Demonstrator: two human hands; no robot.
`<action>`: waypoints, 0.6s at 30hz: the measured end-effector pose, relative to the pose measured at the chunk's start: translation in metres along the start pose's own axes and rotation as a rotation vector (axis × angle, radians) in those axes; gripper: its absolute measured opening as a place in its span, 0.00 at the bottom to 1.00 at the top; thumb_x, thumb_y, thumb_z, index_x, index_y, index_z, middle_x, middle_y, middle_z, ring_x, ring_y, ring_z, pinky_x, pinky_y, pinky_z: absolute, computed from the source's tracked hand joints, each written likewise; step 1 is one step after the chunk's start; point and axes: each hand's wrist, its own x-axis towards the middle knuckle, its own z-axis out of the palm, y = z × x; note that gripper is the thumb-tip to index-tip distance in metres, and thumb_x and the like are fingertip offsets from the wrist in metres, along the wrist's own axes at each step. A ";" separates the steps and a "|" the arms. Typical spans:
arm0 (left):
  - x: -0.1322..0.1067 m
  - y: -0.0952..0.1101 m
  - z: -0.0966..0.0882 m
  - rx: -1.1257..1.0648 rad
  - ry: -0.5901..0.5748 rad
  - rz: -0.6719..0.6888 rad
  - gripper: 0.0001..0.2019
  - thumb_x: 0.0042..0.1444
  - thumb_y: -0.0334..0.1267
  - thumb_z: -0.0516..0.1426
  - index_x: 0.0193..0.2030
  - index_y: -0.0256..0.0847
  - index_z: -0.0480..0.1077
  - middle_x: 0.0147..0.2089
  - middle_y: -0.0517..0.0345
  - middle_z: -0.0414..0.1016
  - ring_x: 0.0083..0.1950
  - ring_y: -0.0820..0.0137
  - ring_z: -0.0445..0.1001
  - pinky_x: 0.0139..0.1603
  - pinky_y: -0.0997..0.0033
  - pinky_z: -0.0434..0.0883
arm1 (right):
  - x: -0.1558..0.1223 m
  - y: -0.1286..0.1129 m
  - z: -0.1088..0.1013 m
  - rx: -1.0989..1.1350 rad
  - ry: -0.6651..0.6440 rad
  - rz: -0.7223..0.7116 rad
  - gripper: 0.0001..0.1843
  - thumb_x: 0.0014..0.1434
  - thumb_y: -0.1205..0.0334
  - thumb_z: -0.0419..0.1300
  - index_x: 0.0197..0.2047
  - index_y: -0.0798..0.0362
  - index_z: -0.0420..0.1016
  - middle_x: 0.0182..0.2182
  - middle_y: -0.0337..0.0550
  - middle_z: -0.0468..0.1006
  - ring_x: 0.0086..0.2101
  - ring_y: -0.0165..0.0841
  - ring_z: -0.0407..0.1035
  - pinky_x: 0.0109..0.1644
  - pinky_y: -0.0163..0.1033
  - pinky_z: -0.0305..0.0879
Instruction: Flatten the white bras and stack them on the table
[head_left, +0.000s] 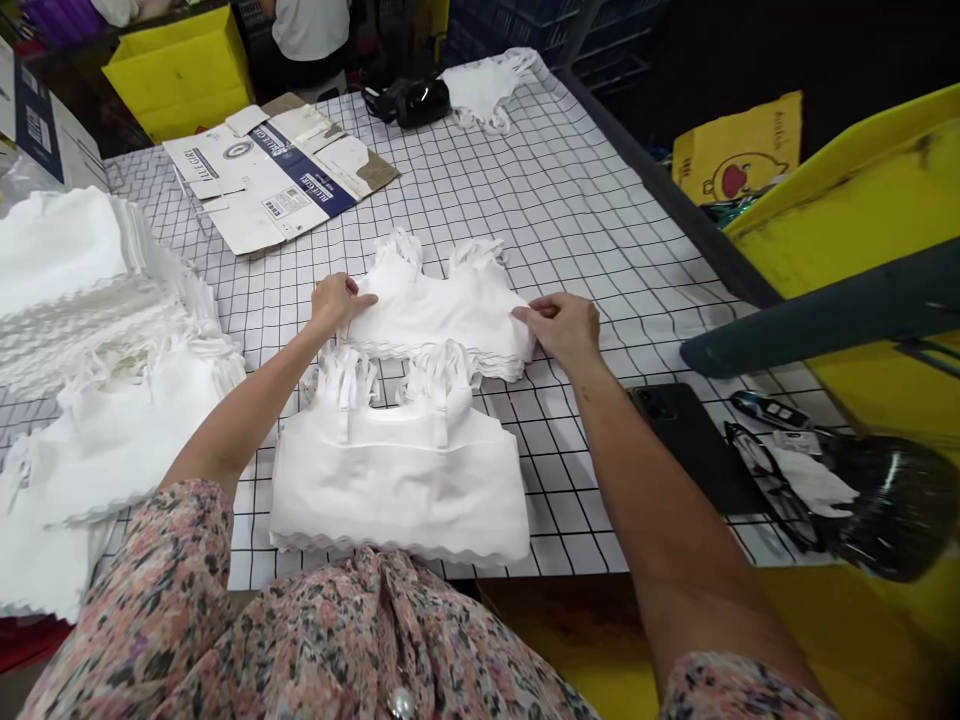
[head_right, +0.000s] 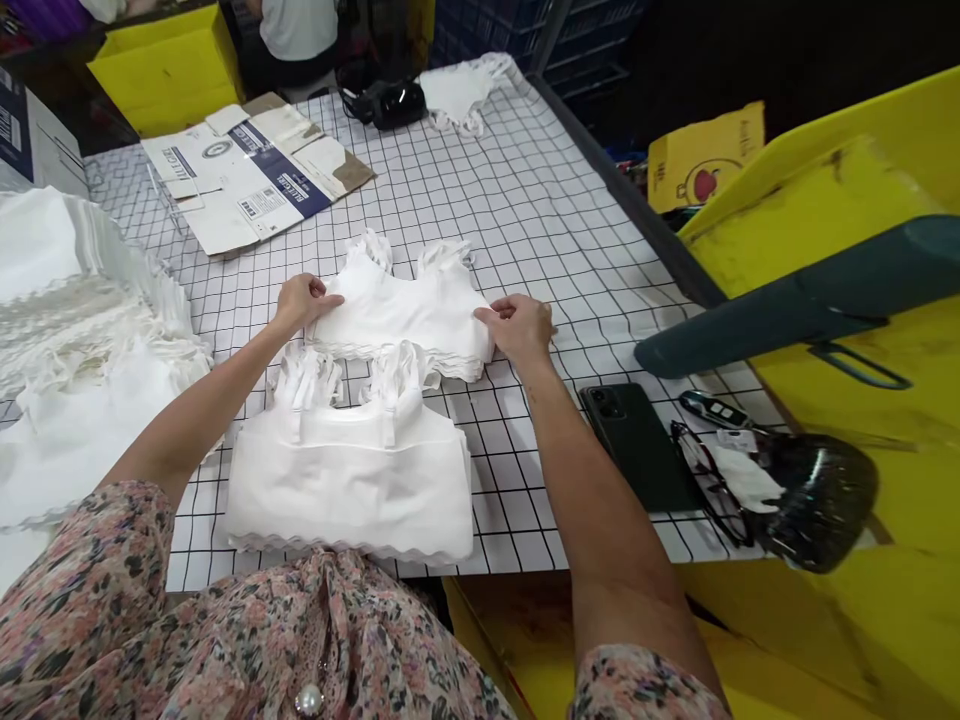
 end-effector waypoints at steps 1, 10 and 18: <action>0.000 0.002 0.003 0.030 -0.010 0.004 0.18 0.49 0.37 0.75 0.29 0.44 0.67 0.37 0.55 0.76 0.50 0.56 0.76 0.61 0.52 0.70 | -0.002 -0.001 0.001 -0.009 0.014 -0.013 0.09 0.56 0.53 0.69 0.34 0.45 0.74 0.30 0.41 0.78 0.39 0.45 0.73 0.52 0.55 0.75; -0.007 0.016 0.004 -0.107 -0.056 -0.055 0.18 0.48 0.27 0.72 0.30 0.45 0.66 0.33 0.60 0.72 0.41 0.63 0.73 0.49 0.59 0.72 | -0.012 -0.024 -0.006 0.081 -0.024 0.104 0.20 0.51 0.60 0.67 0.49 0.50 0.77 0.29 0.36 0.73 0.35 0.42 0.70 0.55 0.54 0.72; -0.012 0.042 -0.013 -0.368 -0.041 -0.083 0.17 0.68 0.29 0.63 0.31 0.43 0.63 0.30 0.64 0.69 0.34 0.75 0.70 0.42 0.69 0.71 | -0.012 -0.053 -0.022 0.182 -0.070 -0.066 0.18 0.55 0.65 0.67 0.50 0.49 0.82 0.24 0.30 0.63 0.28 0.35 0.62 0.46 0.50 0.72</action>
